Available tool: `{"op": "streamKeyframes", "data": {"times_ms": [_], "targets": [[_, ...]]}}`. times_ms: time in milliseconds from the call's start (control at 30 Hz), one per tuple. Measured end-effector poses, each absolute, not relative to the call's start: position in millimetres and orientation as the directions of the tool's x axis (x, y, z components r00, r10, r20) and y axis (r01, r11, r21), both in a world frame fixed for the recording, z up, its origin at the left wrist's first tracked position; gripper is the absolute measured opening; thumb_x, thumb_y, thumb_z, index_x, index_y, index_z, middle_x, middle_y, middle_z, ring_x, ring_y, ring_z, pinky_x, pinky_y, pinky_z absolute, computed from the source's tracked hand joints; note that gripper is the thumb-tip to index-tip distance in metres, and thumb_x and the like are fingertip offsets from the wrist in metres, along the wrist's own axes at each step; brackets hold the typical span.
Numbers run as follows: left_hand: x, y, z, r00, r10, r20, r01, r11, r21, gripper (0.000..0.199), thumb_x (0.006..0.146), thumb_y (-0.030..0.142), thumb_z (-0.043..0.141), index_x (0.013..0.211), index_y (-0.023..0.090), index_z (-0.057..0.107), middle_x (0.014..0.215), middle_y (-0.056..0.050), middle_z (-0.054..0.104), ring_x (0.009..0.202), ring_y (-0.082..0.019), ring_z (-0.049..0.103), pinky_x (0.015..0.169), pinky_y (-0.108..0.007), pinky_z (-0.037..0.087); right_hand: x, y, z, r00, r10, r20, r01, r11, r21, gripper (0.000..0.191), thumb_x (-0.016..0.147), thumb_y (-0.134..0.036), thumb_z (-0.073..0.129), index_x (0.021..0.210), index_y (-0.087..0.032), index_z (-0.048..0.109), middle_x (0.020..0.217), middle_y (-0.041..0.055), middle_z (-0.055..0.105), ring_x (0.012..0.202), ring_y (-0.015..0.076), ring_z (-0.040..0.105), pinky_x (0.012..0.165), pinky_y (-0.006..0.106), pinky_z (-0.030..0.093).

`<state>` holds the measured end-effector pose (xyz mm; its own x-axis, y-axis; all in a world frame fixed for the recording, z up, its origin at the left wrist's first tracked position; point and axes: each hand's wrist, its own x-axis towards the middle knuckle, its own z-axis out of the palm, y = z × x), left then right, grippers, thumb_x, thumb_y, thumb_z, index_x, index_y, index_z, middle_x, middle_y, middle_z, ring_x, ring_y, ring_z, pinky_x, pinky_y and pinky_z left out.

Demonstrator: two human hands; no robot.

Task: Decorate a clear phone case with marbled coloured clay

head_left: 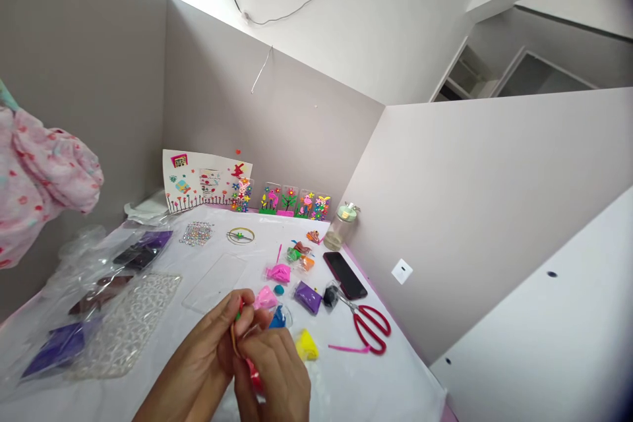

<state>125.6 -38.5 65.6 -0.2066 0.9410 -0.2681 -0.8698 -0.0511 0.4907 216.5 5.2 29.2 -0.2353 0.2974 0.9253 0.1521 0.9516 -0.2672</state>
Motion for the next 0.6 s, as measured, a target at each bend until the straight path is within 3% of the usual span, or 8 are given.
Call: {"op": "streamKeyframes", "data": {"times_ms": [133,267,333,433,500,600], "targets": [[115.0,-37.1,64.4,-0.272,0.958,-0.094,-0.774,-0.160,0.613,0.018,0.092,0.027,0.057,0.077,0.018,0.063,0.071,0.002,0.054,0.073,-0.012,0.057,0.078,-0.024,0.051,218.7,-0.4,39.8,-0.215,0.259,0.942,0.117,0.964,-0.239,0.015,0.090,-0.009,0.050,0.082,-0.018,0.059,0.061,0.0020,0.062,0.055,0.0140,0.055,0.048,0.025,0.044],[118.1,-37.5,57.7,-0.314,0.948,0.052,-0.480,-0.206,0.853,0.033,0.093,0.047,0.049,0.076,0.021,0.061,0.086,-0.001,0.062,0.092,-0.018,0.056,0.086,-0.023,0.046,224.4,-0.3,48.7,-0.236,0.289,0.928,0.140,0.955,-0.262,0.013,0.091,-0.012,0.053,0.090,-0.019,0.064,0.068,0.0033,0.063,0.061,0.0147,0.057,0.052,0.025,0.046],[124.5,-40.0,55.1,-0.270,0.960,0.076,-0.366,-0.176,0.914,0.038,0.092,0.053,0.046,0.079,0.022,0.062,0.084,-0.002,0.063,0.088,-0.019,0.056,0.083,-0.025,0.047,227.6,2.7,50.0,-0.253,0.312,0.916,0.194,0.944,-0.268,0.017,0.091,-0.012,0.053,0.094,-0.021,0.067,0.072,0.0040,0.062,0.063,0.0153,0.056,0.053,0.025,0.046],[131.4,-44.2,53.9,-0.256,0.956,0.140,-0.265,-0.208,0.941,0.033,0.085,0.055,0.056,0.077,0.023,0.062,0.074,-0.001,0.059,0.075,-0.020,0.053,0.074,-0.026,0.048,234.4,8.8,54.2,-0.313,0.342,0.886,0.236,0.932,-0.276,0.023,0.089,-0.011,0.054,0.103,-0.022,0.068,0.077,0.0054,0.061,0.068,0.0166,0.058,0.056,0.026,0.049],[131.8,-44.9,54.3,-0.257,0.955,0.147,-0.241,-0.211,0.948,0.030,0.083,0.053,0.061,0.077,0.024,0.062,0.069,0.000,0.056,0.067,-0.018,0.050,0.065,-0.024,0.047,240.6,12.8,61.0,-0.366,0.411,0.835,0.190,0.911,-0.366,0.024,0.089,-0.012,0.055,0.108,-0.022,0.066,0.084,0.0062,0.063,0.076,0.0173,0.061,0.063,0.027,0.053],[130.9,-42.3,55.3,-0.256,0.959,0.117,-0.301,-0.194,0.934,0.036,0.089,0.054,0.051,0.070,0.023,0.057,0.059,0.002,0.048,0.056,-0.016,0.045,0.057,-0.023,0.044,247.7,18.0,73.9,-0.438,0.571,0.695,0.049,0.787,-0.615,0.018,0.093,-0.021,0.051,0.105,-0.022,0.065,0.095,0.0061,0.066,0.088,0.0174,0.066,0.075,0.028,0.056]]}}
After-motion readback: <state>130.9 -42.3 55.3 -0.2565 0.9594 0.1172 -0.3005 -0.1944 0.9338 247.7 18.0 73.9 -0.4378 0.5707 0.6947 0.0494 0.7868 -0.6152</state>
